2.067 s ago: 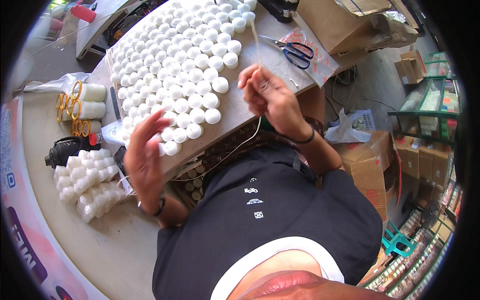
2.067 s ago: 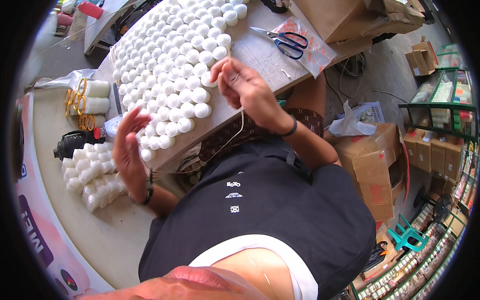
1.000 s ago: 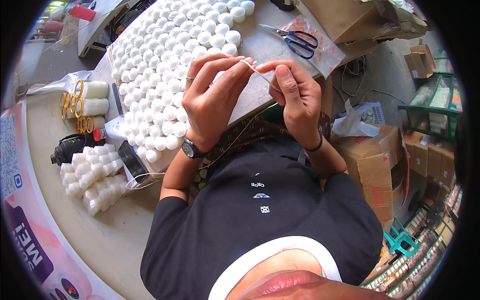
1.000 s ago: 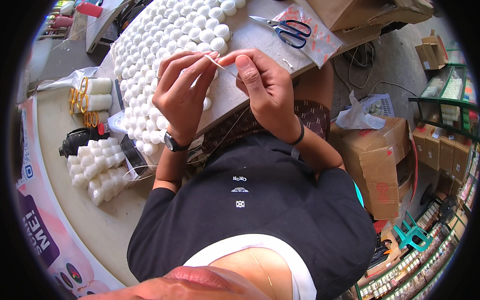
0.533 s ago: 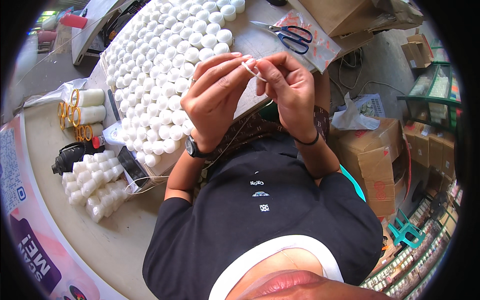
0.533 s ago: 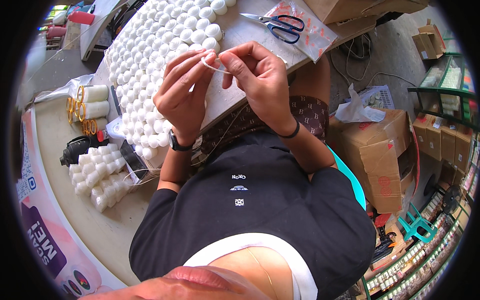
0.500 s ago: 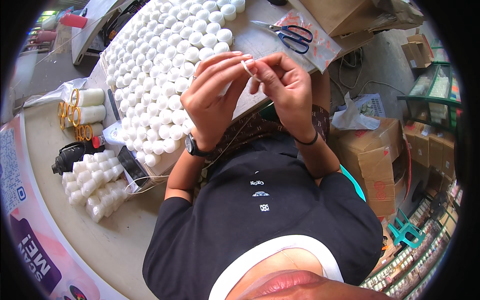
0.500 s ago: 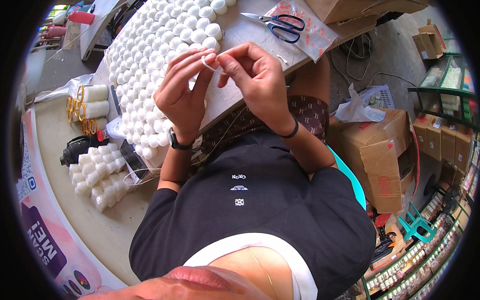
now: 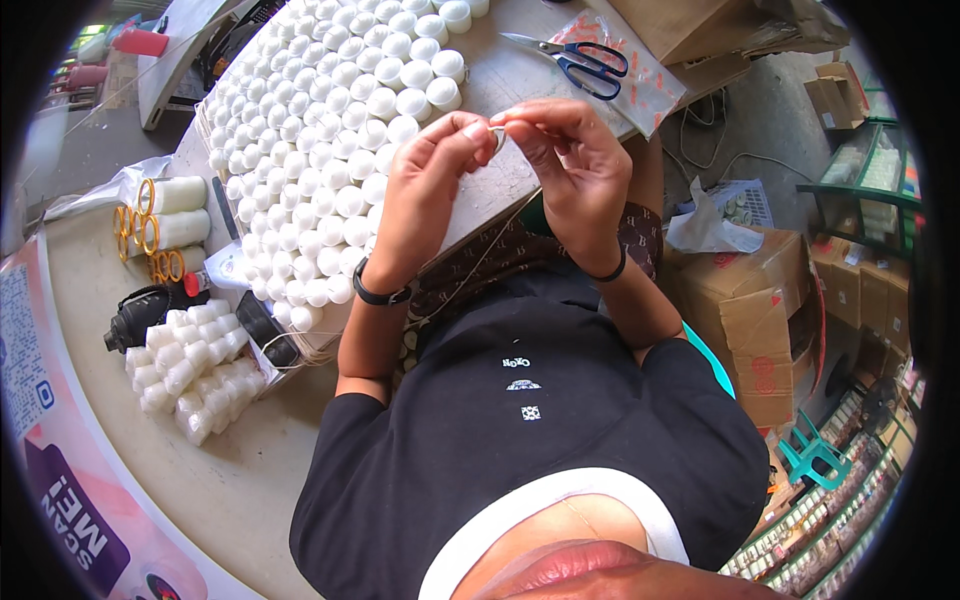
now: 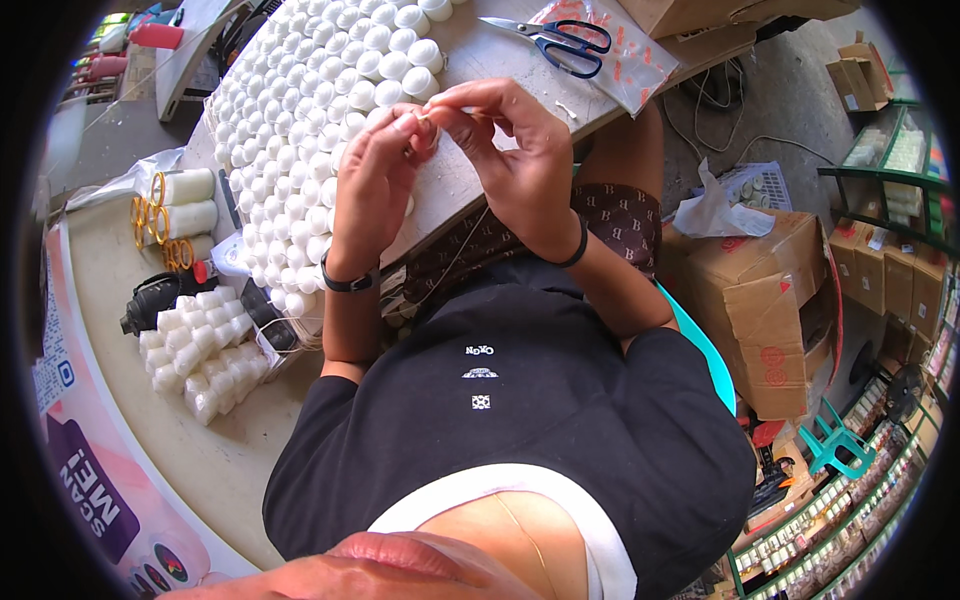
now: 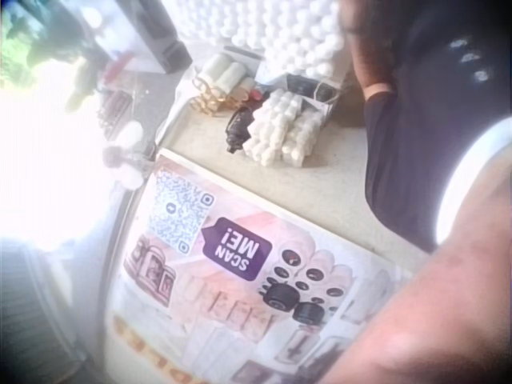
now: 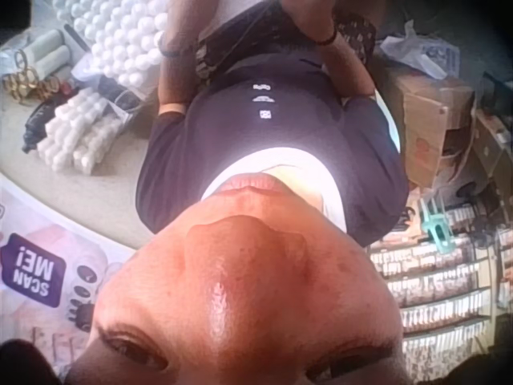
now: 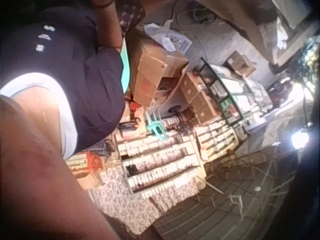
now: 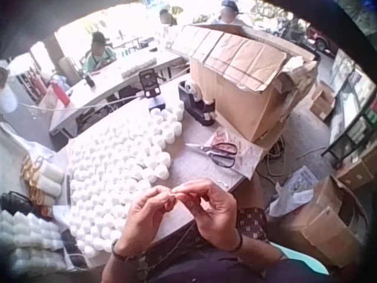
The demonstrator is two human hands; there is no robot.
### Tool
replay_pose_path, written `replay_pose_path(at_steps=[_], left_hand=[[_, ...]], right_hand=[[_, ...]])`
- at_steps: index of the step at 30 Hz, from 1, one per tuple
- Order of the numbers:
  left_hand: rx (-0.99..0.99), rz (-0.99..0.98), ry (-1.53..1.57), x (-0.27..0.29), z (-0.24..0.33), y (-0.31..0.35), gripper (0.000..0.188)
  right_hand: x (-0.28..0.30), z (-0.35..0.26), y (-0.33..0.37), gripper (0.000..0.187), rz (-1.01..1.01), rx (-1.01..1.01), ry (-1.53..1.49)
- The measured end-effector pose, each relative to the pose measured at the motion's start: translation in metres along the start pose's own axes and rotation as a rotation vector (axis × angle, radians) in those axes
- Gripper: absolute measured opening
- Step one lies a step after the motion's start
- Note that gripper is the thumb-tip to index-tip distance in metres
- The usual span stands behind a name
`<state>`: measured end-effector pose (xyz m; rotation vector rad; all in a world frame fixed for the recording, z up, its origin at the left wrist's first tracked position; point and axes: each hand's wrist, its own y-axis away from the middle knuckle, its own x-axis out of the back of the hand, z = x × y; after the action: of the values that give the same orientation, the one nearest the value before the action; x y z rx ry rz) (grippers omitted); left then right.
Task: The person inserts wicks into small white cylindrical candles, trims the wicks with scissors, and places the finished candles on the table. The person repeats this process for multiple candles.
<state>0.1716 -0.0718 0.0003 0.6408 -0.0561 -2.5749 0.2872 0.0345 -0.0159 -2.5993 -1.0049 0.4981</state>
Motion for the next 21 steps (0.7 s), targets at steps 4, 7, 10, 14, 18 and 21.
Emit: replay_pose_path(at_steps=[4, 7, 10, 14, 18, 21], left_hand=[[0.111, 0.016, 0.384, -0.002, -0.004, 0.008, 0.010], [-0.002, 0.112, 0.197, -0.004, -0.006, 0.009, 0.014], [-0.265, 0.191, -0.163, -0.006, -0.010, 0.008, 0.017], [-0.584, 0.204, -0.579, -0.006, -0.012, 0.008, 0.018], [-0.510, 0.187, -0.404, -0.007, -0.008, 0.012, 0.018], [-0.438, 0.185, -0.361, -0.007, -0.005, 0.013, 0.017]], right_hand=[[0.002, 0.003, -0.001, 0.019, -0.045, 0.238, 0.219], [0.005, 0.003, -0.005, 0.019, -0.042, 0.353, 0.391], [0.004, -0.002, -0.005, 0.018, -0.036, 0.295, 0.442], [0.004, -0.009, -0.004, 0.015, -0.025, 0.179, 0.473], [0.005, -0.008, -0.006, 0.013, -0.032, 0.189, 0.515], [0.003, -0.006, -0.005, 0.013, -0.018, 0.163, 0.397]])
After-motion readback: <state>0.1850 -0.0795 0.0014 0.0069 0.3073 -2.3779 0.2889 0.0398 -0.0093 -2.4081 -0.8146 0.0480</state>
